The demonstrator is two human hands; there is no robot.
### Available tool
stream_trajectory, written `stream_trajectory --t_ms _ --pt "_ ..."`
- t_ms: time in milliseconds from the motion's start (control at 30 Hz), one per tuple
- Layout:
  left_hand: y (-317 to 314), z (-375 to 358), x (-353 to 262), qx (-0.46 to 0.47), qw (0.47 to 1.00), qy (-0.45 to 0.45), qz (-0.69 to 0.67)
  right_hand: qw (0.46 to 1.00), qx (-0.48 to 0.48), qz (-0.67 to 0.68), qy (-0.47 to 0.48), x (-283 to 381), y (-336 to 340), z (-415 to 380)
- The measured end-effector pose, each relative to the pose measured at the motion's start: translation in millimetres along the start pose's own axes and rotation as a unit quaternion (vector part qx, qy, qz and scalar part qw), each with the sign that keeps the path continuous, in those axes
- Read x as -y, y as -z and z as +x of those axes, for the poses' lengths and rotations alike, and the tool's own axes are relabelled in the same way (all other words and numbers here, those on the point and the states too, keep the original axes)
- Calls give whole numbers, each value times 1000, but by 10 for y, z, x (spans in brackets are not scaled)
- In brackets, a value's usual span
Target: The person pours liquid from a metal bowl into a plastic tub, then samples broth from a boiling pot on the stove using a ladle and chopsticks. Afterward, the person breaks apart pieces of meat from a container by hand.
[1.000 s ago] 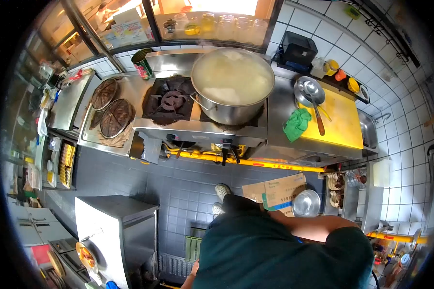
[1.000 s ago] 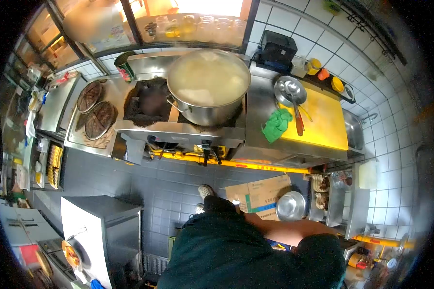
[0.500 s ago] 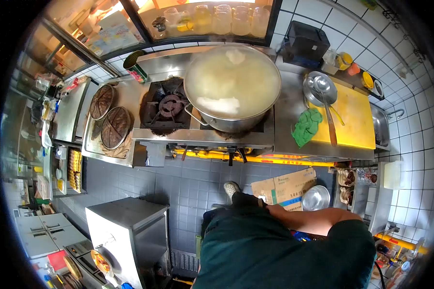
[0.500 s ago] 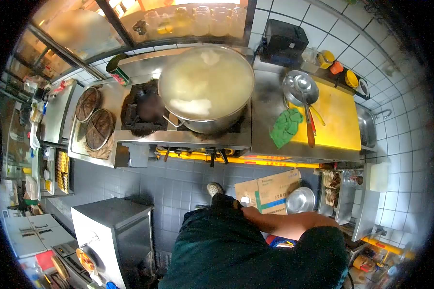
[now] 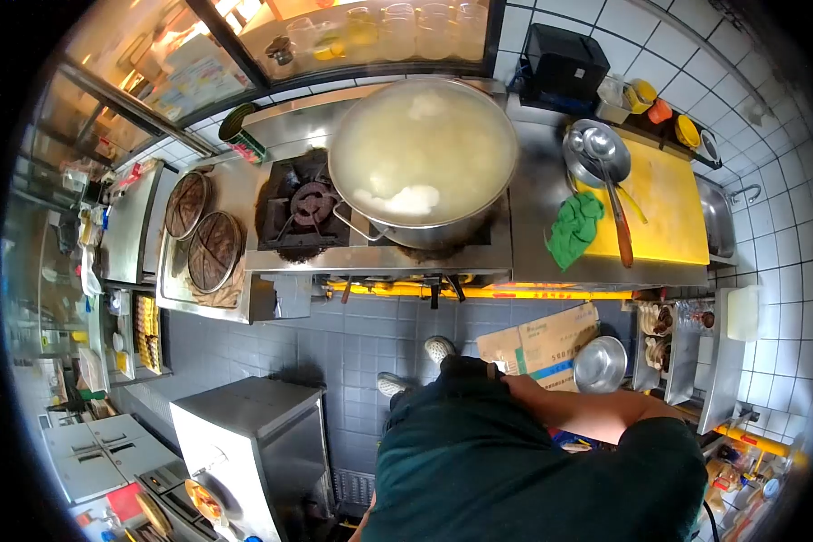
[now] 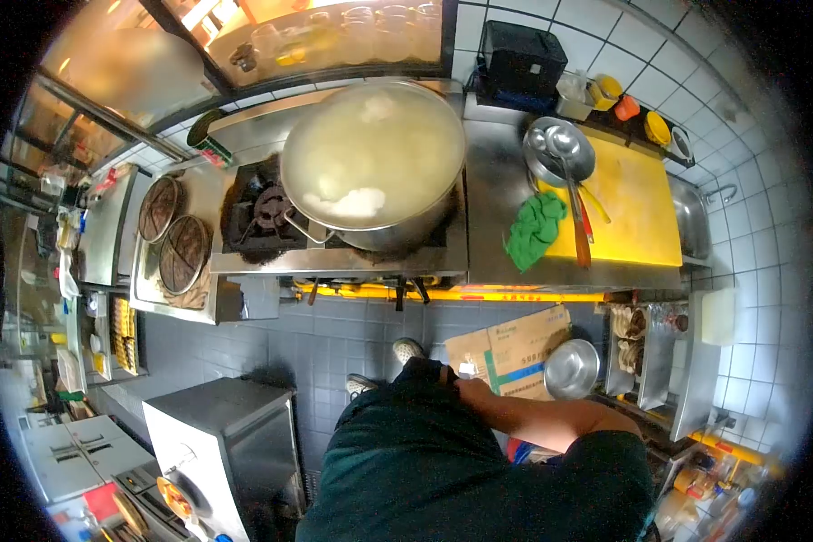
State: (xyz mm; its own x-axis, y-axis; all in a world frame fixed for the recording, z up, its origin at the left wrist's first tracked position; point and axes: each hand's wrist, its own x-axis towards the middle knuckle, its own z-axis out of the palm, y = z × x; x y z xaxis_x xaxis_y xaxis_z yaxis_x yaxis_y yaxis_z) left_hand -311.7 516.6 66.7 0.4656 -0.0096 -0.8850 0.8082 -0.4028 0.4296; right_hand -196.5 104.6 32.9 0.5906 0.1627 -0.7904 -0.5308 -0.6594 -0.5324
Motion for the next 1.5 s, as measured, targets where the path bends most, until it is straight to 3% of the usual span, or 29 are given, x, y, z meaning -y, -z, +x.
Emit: stream_trajectory --t_ms 67,300,367,467,667,900,1267,1500 --pt "13 7 1 1 1000 0 5 1000 4 -18 -12 95 38 -44" --pt "118 -38 9 -4 1000 -3 15 953 13 269 -136 378 113 -216" --pt "152 -53 29 -4 1000 -4 17 952 3 262 -157 515 187 -286" --pt "221 -102 73 -8 1000 -7 17 998 32 60 -5 321 101 -210" --pt "371 -163 191 -11 1000 -14 18 1000 4 17 10 372 109 -226" --pt "436 -118 200 -12 1000 -14 23 994 -7 99 -45 395 44 -202" --pt "408 -6 33 -3 999 -18 35 999 18 8 -26 453 41 -154" --pt "450 46 -68 4 999 -23 42 1000 3 18 -19 412 -4 -103"
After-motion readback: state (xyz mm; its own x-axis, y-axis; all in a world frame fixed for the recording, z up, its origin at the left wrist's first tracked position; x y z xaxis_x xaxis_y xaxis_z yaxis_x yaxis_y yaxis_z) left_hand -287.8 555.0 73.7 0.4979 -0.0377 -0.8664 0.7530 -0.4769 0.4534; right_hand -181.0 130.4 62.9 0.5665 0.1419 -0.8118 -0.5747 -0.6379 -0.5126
